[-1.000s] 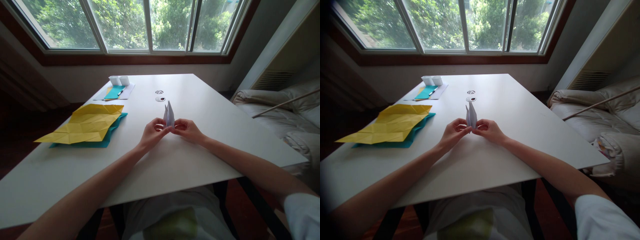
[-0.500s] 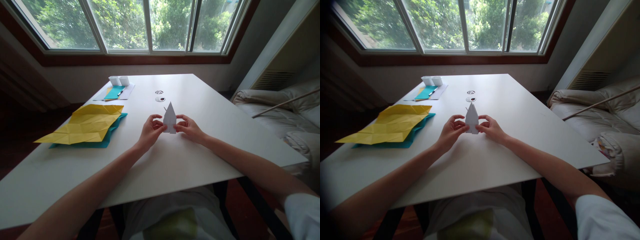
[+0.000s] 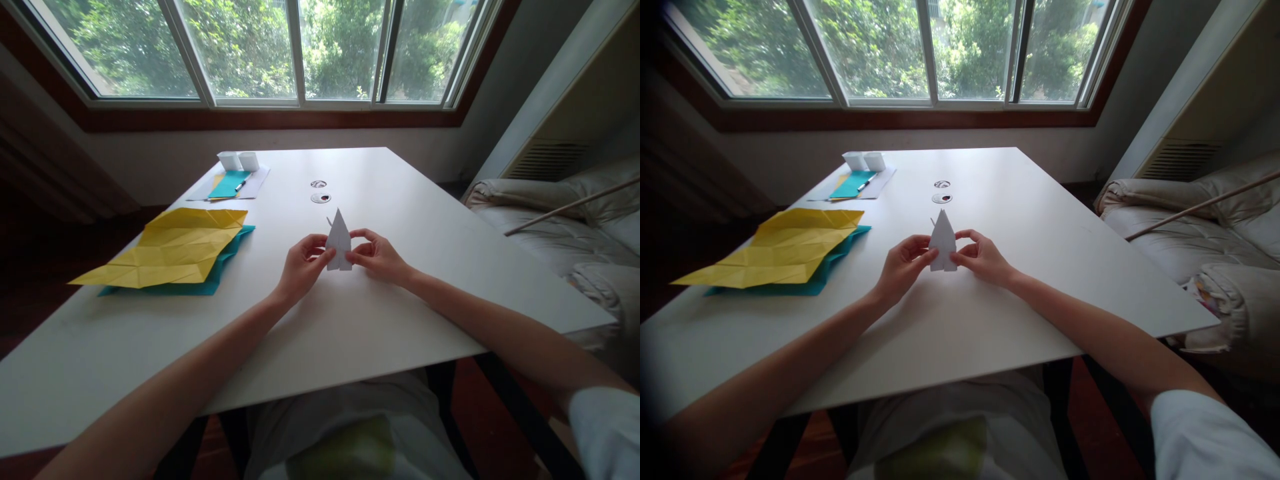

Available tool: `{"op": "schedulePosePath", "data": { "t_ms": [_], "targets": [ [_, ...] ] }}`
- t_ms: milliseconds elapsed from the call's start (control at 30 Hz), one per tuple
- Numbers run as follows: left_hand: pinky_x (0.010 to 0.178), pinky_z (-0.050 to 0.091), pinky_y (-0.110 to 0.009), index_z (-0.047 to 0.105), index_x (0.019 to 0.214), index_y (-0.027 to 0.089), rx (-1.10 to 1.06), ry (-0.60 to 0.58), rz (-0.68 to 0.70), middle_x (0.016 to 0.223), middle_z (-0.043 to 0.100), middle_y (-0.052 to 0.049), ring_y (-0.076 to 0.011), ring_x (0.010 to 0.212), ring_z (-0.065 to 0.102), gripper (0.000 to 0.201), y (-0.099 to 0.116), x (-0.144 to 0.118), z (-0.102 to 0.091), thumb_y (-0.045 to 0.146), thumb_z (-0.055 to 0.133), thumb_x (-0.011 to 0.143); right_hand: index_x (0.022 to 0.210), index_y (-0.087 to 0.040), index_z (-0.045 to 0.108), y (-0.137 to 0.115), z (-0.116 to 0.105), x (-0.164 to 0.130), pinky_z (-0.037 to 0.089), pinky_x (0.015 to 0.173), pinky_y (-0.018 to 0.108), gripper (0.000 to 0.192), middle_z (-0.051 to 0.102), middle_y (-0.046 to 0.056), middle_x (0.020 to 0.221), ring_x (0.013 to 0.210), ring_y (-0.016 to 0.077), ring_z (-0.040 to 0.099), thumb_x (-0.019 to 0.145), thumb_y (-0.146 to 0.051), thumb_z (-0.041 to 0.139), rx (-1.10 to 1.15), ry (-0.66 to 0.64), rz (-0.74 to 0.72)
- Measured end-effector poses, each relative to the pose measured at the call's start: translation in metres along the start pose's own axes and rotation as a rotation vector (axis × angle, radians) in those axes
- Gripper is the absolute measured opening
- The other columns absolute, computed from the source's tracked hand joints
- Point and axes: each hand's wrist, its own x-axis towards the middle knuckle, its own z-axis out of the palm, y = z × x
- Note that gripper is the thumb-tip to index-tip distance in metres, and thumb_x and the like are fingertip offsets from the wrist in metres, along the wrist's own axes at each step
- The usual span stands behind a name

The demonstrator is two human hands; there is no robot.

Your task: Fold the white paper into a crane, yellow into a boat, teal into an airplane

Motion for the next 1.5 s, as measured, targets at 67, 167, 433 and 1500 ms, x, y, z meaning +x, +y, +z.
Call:
{"op": "schedulePosePath", "data": {
  "t_ms": [67,167,433,1500],
  "targets": [
    [0.068,0.050,-0.027,0.061,0.089,0.016,-0.008,0.002,-0.006,0.089,0.063,-0.005,-0.0151,0.076,0.061,0.026,0.000,0.001,0.000,0.033,0.067,0.071,0.105,-0.020,0.048,-0.001,0.001,-0.001,0.046,0.057,0.026,0.044,0.066,-0.001,0.067,0.060,0.0141,0.061,0.069,-0.036,0.069,-0.022,-0.026,-0.024],
    [0.067,0.050,-0.027,0.060,0.090,0.017,-0.040,0.031,-0.007,0.088,0.064,-0.004,-0.0153,0.076,0.061,0.028,0.000,0.002,-0.001,0.033,0.069,0.069,0.105,-0.021,0.048,-0.001,0.002,-0.003,0.045,0.056,0.026,0.044,0.065,-0.001,0.067,0.061,0.0141,0.060,0.069,-0.035,0.069,-0.065,-0.062,-0.049],
    [0.062,0.046,-0.024,0.064,0.088,0.018,-0.133,0.061,-0.035,0.080,0.064,-0.001,-0.0120,0.069,0.058,0.025,0.000,0.002,-0.002,0.030,0.071,0.067,0.104,-0.021,0.047,-0.001,0.003,-0.004,0.046,0.059,0.027,0.040,0.064,-0.001,0.068,0.063,0.0141,0.060,0.072,-0.035,0.065,-0.122,-0.082,-0.071],
    [0.096,0.033,-0.047,0.057,0.110,0.024,1.148,-0.377,0.217,0.122,0.057,-0.003,-0.0252,0.121,0.040,0.030,-0.009,-0.001,-0.007,0.029,0.035,0.090,0.108,-0.027,0.063,0.009,0.002,-0.003,0.035,0.086,0.039,0.030,0.057,0.008,0.106,0.098,0.0228,0.049,0.084,-0.039,0.049,-1.022,-0.055,-0.184]
  ]
}}
